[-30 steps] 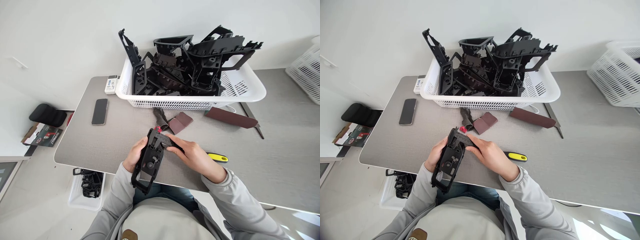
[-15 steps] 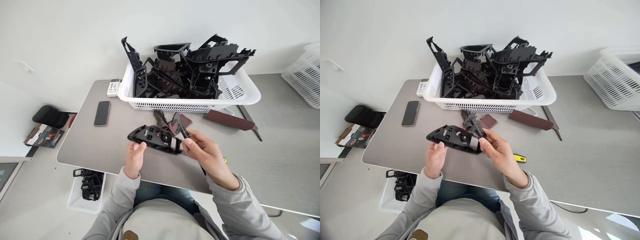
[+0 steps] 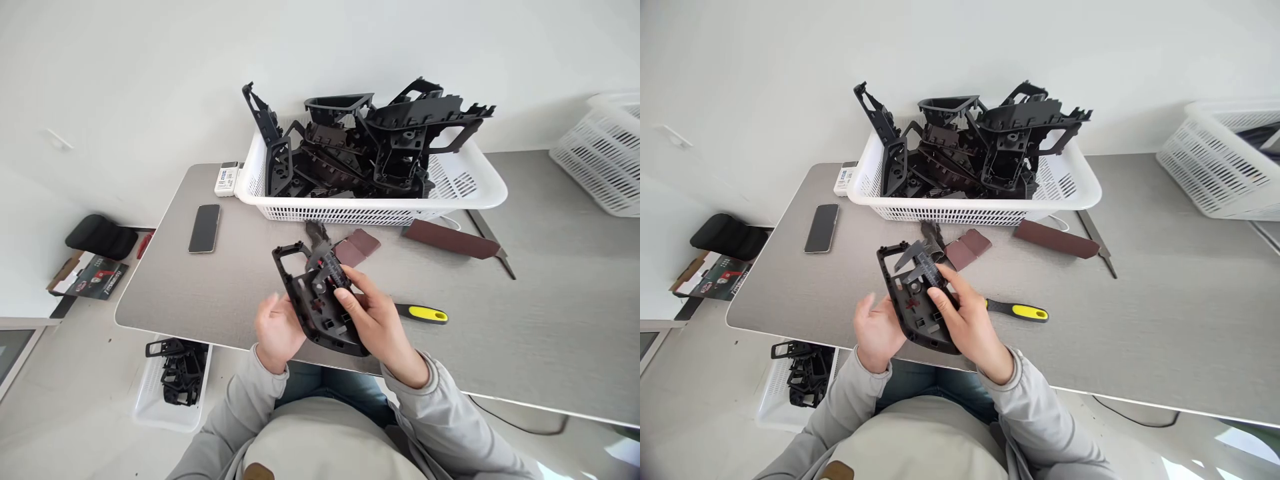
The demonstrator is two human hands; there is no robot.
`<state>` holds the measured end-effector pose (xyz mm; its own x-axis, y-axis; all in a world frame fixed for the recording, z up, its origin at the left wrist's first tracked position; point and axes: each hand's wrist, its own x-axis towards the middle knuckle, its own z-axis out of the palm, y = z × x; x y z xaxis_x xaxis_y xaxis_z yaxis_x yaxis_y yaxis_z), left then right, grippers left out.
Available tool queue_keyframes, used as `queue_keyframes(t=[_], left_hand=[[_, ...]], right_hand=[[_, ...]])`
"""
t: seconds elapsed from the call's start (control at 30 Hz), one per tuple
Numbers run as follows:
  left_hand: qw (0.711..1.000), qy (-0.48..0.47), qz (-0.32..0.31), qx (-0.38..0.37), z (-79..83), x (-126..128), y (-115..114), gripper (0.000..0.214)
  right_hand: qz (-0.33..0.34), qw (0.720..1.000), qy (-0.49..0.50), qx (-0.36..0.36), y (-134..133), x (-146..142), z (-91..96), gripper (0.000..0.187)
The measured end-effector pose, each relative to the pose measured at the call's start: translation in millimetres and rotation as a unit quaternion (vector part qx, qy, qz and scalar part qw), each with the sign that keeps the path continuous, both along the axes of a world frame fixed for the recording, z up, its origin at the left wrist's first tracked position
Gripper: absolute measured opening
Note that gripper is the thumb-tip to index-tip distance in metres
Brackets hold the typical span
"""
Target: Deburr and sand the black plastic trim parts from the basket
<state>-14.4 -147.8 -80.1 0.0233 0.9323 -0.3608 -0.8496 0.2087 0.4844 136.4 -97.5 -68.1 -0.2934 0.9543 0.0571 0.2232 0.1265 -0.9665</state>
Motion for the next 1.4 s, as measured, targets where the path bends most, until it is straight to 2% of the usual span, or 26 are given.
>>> queue_keyframes(t=[0.1, 0.2, 0.3, 0.4, 0.7, 0.9, 1.13, 1.23, 1.33, 1.4], left_hand=[[0.999, 0.024, 0.027, -0.038, 1.7, 1, 4, 0.032], [0.994, 0.067, 0.07, -0.043, -1.9, 0, 7, 0.031], [0.985, 0.098, 0.133, -0.039, -5.4, -7, 8, 0.03], [0.975, 0.129, 0.179, -0.012, -5.4, -15, 7, 0.03], [0.957, 0.187, 0.218, 0.038, -0.9, -15, 3, 0.031], [0.956, 0.19, 0.22, 0.033, 1.9, -17, 1, 0.033], [0.96, 0.183, 0.211, 0.025, 3.8, -16, -1, 0.026], [0.971, 0.185, 0.142, 0.047, 4.2, -20, -1, 0.026], [0.979, 0.183, 0.061, 0.069, 4.3, -24, -1, 0.039], [0.978, 0.189, 0.041, 0.075, 3.2, -25, -1, 0.042]], right_hand=[[0.053, 0.992, -0.05, 0.1, 0, -2, 4.9, 0.039], [0.05, 0.984, -0.079, 0.151, 1, 2, 7.5, 0.038], [0.026, 0.98, -0.117, 0.158, 2, 15, 9.5, 0.04], [0.036, 0.974, -0.172, 0.146, -1, 30, 11.6, 0.043], [0.066, 0.956, -0.258, 0.127, -10, 32, 9.7, 0.048], [0.072, 0.954, -0.254, 0.144, -6, 36, 6.7, 0.05], [0.054, 0.959, -0.238, 0.144, -5, 34, 3.3, 0.053], [0.044, 0.963, -0.23, 0.132, -5, 34, 2.0, 0.051], [0.041, 0.965, -0.227, 0.123, -4, 36, 2.7, 0.051], [0.052, 0.966, -0.224, 0.116, -2, 37, 4.9, 0.048]])
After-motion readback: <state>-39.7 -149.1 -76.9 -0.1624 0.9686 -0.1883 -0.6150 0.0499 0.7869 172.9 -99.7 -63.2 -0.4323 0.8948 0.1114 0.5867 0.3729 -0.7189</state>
